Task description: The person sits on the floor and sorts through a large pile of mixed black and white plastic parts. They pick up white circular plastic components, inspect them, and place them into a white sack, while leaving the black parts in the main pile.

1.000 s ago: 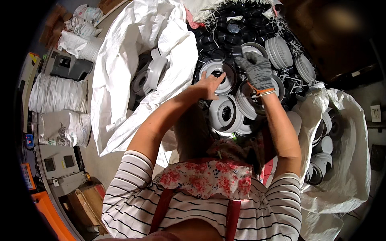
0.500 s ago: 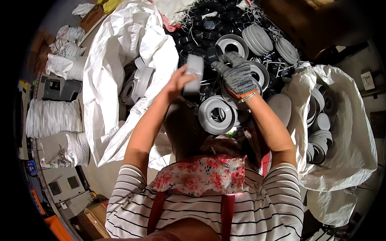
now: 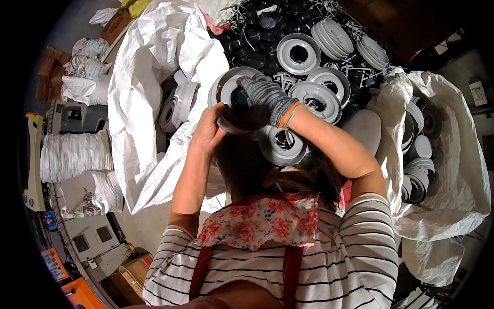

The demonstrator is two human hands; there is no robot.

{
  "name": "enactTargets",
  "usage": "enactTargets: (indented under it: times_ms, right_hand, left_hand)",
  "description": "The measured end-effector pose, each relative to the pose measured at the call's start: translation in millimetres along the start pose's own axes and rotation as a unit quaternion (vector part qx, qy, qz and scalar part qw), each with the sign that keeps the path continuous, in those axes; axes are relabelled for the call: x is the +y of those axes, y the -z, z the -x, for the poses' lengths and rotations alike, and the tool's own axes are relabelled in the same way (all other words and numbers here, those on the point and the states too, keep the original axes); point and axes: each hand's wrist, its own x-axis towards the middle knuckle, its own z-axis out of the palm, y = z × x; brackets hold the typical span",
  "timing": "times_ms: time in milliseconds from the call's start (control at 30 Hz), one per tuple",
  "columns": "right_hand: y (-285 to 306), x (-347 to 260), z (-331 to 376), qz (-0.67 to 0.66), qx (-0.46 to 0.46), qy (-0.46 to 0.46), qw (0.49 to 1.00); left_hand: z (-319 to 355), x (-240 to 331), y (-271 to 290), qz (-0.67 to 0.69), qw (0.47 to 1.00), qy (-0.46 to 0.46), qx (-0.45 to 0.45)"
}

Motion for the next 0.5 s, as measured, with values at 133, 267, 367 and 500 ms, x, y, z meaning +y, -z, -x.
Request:
enactTargets:
  times_ms: [133,267,367,500]
  right_hand:
    - [7,-7,-1,0.024,-0.047,0.128,0.990]
    - [-2,1,1,0.007,-0.042,0.188,0.981]
    - [-17,19,3,-0.078,-0.045,0.150,0.985]
    - [-13,-3,1,-0.070,0.086,0.076,0.991]
  left_hand:
    - [3,10,3,-0.012,0.999,0.028,-0.042]
    - [5,21,3,-0.025,0.995,0.056,-0.077]
    - [8,21,-20,-0.026,0.998,0.043,-0.042]
    - [14,23,-17,-0.222,0.970,-0.061,-0.074]
